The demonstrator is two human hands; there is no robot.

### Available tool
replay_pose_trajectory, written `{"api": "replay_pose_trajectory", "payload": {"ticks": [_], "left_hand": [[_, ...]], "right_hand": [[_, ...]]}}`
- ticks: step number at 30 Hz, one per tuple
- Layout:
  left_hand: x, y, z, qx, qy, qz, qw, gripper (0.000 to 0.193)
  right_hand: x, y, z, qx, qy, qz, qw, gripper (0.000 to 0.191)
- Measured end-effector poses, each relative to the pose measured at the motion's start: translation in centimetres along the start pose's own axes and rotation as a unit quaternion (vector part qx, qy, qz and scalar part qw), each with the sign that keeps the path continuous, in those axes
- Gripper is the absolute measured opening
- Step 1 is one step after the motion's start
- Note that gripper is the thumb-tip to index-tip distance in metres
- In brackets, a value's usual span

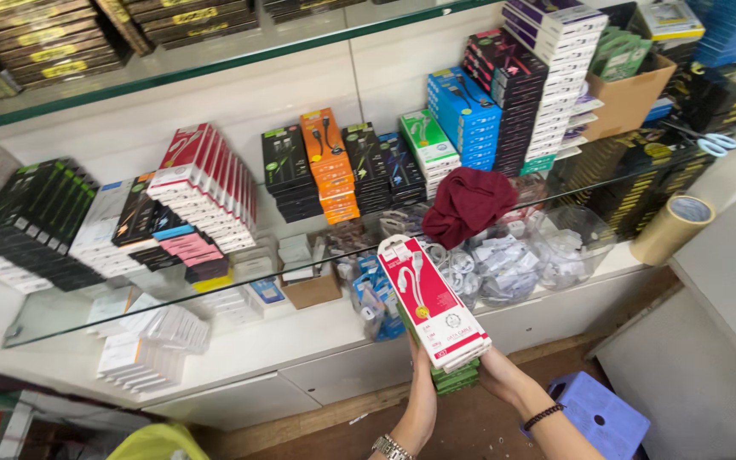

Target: The person wipes boxed phone accessories with a maroon cloth, one box at a time, and places the cleaned boxes back onto a glass display shelf, arranging them into neat stacks with other boxed chargers and cables.

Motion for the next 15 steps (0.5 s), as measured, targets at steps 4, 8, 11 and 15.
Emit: {"api": "replay_pose_trajectory", "payload": {"ticks": [4, 8, 11, 15], "left_hand": [[3.3, 1.5, 3.3, 0.080, 0.065, -0.034, 0.994, 0.080], [5.9, 3.1, 6.9, 0.148, 0.083, -0.099, 0.981, 0.086], [6.8, 4.3, 9.2, 0.190, 0.102, -0.139, 0.967, 0.095], [8.4, 5.6, 11.7, 0.220, 0.089, -0.212, 0.948, 0.100]], "right_hand": [[0.8, -1.7, -4.6, -0.031, 0.030, -0.065, 0.997, 0.054], [1.8, -3.4, -8.1, -0.052, 0.098, -0.088, 0.990, 0.054], [2.6, -4.3, -10.1, -0.080, 0.111, -0.094, 0.986, 0.057], [3.5, -4.8, -12.8, -0.149, 0.110, -0.095, 0.978, 0.057]]}}
Point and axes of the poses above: each hand's wrist, its own y-axis towards the middle knuckle, its own z-axis out of the palm, x = y × z, the point moved 6 cm from there along y, towards the middle knuckle, and after that the axes turned 1 degree about -y, right-handed, at the moved point
